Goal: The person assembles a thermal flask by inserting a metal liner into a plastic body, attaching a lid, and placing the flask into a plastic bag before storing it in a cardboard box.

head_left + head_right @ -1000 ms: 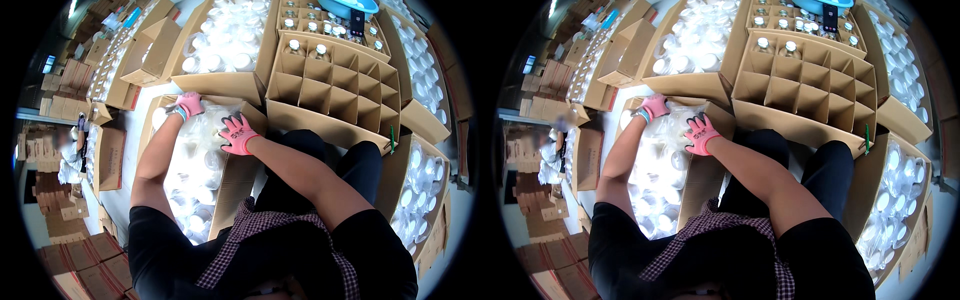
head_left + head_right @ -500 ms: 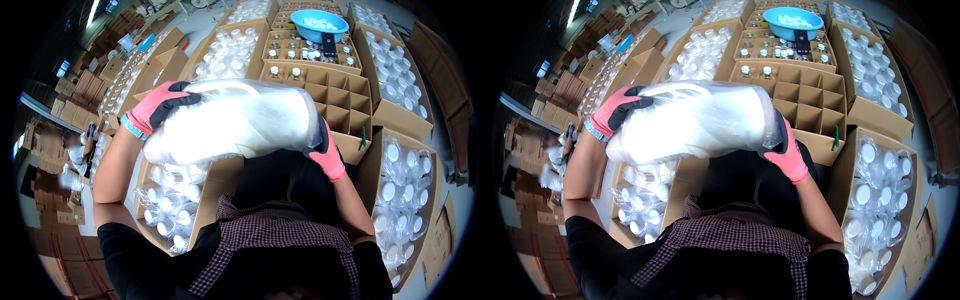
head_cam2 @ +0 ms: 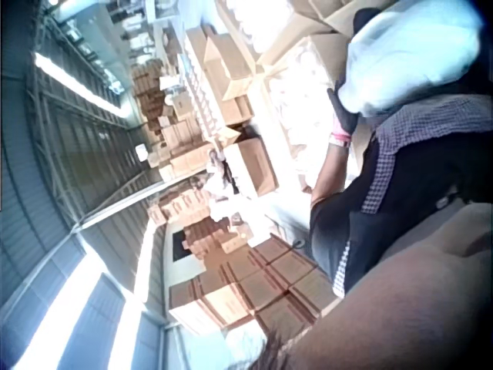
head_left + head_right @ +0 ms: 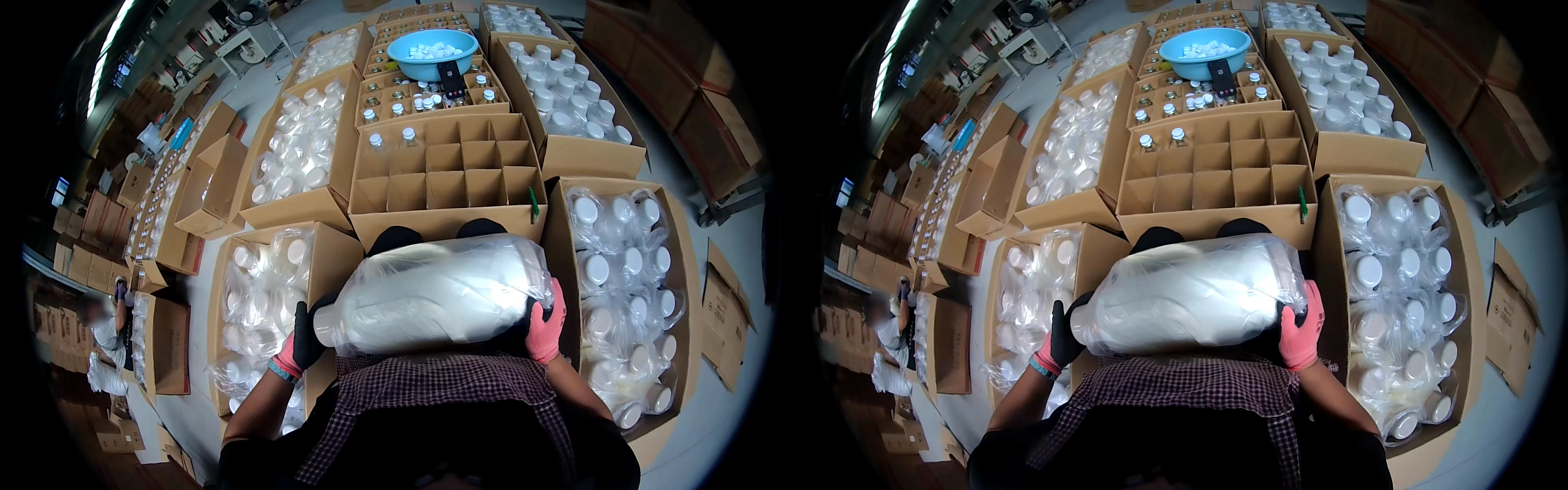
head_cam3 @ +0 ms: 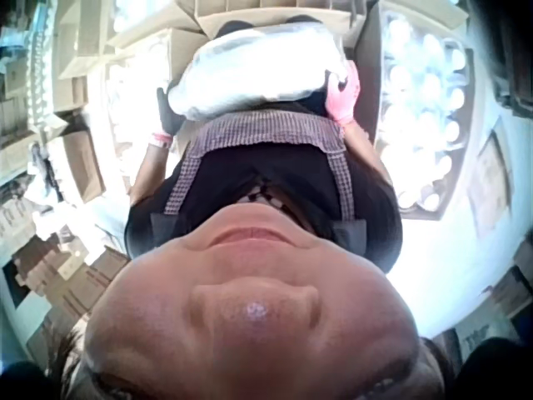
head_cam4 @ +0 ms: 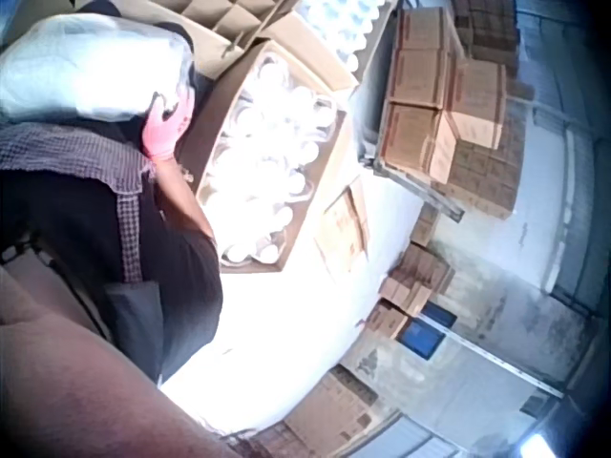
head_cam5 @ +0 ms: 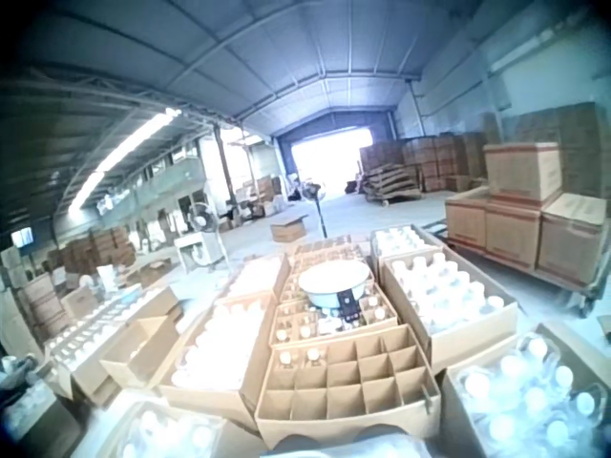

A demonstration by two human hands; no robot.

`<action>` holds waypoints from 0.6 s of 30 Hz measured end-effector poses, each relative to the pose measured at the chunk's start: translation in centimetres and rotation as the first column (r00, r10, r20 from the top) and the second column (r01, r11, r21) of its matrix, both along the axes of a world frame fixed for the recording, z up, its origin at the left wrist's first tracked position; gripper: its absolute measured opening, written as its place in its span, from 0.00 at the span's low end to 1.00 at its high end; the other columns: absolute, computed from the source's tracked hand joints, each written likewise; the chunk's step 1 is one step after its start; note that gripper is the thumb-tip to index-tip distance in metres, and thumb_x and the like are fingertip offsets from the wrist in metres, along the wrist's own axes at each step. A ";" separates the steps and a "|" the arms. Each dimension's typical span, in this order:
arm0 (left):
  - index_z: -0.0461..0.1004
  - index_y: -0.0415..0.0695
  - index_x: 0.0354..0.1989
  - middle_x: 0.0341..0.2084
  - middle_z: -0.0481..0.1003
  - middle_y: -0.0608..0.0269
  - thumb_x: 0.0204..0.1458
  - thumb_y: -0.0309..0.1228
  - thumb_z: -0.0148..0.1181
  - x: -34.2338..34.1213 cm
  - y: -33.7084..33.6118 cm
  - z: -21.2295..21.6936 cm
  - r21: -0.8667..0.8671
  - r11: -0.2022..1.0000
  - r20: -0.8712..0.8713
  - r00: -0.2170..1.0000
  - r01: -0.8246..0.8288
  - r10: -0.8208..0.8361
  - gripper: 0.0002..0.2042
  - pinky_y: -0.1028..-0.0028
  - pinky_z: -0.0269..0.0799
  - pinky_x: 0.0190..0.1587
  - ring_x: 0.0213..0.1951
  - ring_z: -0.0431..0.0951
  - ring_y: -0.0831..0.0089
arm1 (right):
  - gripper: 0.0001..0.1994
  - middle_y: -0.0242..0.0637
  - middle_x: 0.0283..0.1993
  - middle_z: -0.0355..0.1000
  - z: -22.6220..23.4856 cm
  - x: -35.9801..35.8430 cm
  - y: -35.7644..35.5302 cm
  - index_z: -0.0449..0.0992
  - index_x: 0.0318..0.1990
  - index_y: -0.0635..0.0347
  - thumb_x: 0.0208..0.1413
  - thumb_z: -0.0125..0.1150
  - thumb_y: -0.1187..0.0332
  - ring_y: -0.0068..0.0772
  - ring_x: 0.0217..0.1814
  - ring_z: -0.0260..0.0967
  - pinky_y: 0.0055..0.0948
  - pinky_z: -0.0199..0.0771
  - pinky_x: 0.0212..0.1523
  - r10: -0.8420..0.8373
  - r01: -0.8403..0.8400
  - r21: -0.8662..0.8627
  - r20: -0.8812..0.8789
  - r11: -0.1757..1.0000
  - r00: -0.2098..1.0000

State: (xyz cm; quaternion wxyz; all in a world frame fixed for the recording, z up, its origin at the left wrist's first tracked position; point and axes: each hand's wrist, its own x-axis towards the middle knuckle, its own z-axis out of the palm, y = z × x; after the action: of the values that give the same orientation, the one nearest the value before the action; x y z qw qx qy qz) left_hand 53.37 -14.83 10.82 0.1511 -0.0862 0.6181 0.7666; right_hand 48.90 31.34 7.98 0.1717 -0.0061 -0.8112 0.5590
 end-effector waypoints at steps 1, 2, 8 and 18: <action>0.54 0.41 0.70 0.65 0.62 0.52 0.63 0.61 0.34 0.5 -0.8 -1.0 -0.100 0.991 -0.107 0.991 -0.091 0.081 0.38 0.60 0.57 0.67 0.65 0.63 0.59 | 0.25 0.56 0.57 0.68 -0.6 -0.7 -1.7 0.70 0.54 0.72 0.55 0.59 0.61 0.58 0.58 0.66 0.40 0.66 0.59 -0.015 0.022 0.070 -0.101 0.997 0.995; 0.55 0.41 0.69 0.64 0.63 0.51 0.64 0.59 0.36 0.6 -2.0 -1.9 -0.204 0.962 -0.203 0.969 -0.184 0.142 0.36 0.60 0.59 0.67 0.65 0.65 0.59 | 0.24 0.57 0.57 0.69 -1.2 -1.5 -3.2 0.70 0.54 0.72 0.57 0.59 0.61 0.59 0.57 0.67 0.40 0.68 0.58 -0.016 0.044 0.139 -0.196 0.989 0.980; 0.62 0.48 0.65 0.58 0.70 0.57 0.63 0.55 0.46 0.3 -5.0 1.7 0.253 0.844 0.175 0.880 -0.473 0.441 0.29 0.54 0.68 0.60 0.59 0.71 0.58 | 0.22 0.52 0.56 0.69 6.2 -11.8 4.3 0.69 0.58 0.65 0.59 0.58 0.63 0.51 0.58 0.67 0.40 0.68 0.58 -0.003 0.022 0.213 -0.086 0.977 0.996; 0.59 0.47 0.67 0.60 0.68 0.57 0.66 0.52 0.42 0.5 -2.4 -0.2 0.223 0.909 0.110 0.936 -0.352 0.335 0.28 0.60 0.67 0.61 0.60 0.70 0.61 | 0.29 0.45 0.62 0.65 -10.7 -8.8 6.0 0.66 0.63 0.56 0.55 0.61 0.55 0.46 0.64 0.64 0.42 0.65 0.63 -0.057 -0.810 0.537 0.840 0.235 0.540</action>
State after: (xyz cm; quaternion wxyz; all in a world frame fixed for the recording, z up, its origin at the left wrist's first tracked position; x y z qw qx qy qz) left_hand 53.87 -17.19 10.63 0.0443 -0.2013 0.4906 0.8466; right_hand 40.06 37.37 -2.67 -0.3522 0.0960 -0.9307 -0.0228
